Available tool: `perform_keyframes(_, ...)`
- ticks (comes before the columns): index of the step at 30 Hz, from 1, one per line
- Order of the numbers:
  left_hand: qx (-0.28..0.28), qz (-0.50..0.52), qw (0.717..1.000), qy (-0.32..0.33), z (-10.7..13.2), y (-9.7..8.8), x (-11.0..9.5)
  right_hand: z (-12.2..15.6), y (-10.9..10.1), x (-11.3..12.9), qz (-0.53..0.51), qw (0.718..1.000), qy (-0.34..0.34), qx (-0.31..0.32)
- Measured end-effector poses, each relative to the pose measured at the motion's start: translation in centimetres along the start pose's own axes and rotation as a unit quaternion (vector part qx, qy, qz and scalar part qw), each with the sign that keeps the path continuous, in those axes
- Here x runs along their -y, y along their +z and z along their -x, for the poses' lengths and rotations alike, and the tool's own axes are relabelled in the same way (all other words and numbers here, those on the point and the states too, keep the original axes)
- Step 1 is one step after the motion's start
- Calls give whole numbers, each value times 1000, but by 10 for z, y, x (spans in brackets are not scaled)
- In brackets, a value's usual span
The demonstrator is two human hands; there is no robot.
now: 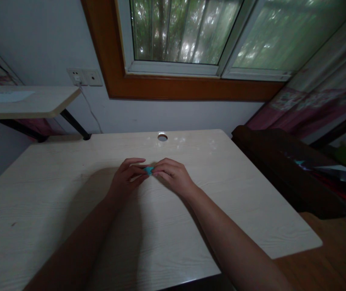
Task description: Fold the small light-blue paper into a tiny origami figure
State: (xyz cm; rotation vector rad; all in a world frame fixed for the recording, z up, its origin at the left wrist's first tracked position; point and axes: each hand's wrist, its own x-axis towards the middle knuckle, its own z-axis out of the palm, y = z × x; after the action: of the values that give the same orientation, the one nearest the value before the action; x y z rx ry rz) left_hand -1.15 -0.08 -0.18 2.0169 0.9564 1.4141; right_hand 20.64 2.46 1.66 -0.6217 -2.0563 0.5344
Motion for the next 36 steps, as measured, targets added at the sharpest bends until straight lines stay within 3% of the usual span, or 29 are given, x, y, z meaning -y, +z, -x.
perform_keyframes(8, -32, -3, 999, -13, -1, 0, -6, 0, 1, -1, 6, 1000, -19, -15)
perform_keyframes(24, -24, 149, 986, -66, 4, 4, 1, 4, 6, 2, 40, 998, -41, -7)
perform_keyframes(36, -29, 136, 985, -100, 4, 3, -1, 4, 6, 5, 26, 1000, 1, -11)
